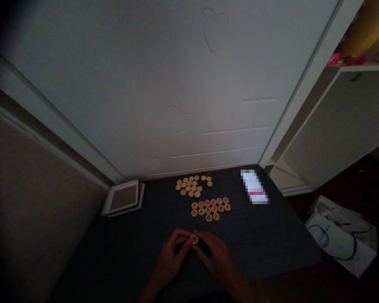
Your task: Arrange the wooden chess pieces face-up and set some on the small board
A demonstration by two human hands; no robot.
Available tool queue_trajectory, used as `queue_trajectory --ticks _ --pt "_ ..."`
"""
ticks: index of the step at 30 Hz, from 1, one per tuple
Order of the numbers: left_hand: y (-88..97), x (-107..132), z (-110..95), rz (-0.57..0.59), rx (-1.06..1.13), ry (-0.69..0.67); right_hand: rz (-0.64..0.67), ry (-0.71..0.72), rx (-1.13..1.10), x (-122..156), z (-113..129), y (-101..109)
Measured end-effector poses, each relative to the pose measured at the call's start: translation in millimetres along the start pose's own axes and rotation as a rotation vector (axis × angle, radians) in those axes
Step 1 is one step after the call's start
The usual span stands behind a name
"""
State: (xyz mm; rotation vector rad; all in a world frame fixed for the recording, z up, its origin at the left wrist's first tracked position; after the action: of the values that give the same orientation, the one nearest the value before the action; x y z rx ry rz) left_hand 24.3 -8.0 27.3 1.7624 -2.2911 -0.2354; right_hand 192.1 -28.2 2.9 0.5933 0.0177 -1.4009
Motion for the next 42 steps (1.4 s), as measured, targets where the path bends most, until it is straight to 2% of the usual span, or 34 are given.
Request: queue_trajectory --ticks 10,20,24,28,35,42 --pt "-0.8 -0.8 -1.8 0.024 0.021 0.025 0.004 -0.082 -0.033 1.3 -5.8 -0.1" --pt "0.8 -0.5 0.6 0.011 0.006 0.026 -0.058 -0.002 -0.052 -8.1 6.5 8.0" --pt "1.1 -1.7 2.0 -0.019 0.015 0.002 -0.023 -0.004 -0.054 -10.5 9.3 9.5" --pt "0.6 -1.8 3.4 0.004 0.021 -0.003 0.014 -0.026 -0.06 -10.2 7.6 8.8" --pt "1.1 -1.6 -1.0 0.002 0.013 0.023 -0.03 -0.08 -0.092 -8.2 4.7 9.0" --pt "0.7 -0.2 2.6 0.033 0.067 0.027 0.005 -0.113 -0.146 -11.3 8.7 10.3"
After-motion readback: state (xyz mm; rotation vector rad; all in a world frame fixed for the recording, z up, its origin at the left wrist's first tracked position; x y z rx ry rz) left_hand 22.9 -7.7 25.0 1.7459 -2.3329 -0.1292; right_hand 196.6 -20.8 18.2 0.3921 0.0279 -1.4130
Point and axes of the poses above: each hand's wrist, its own x-axis away from the middle knuckle, its own y-axis out of the back of the hand, z = x × y, the point moved 4 cm from there along -x, towards the middle knuckle, and after that the axes turned 6 degrees about -x, right-handed, at the moved point
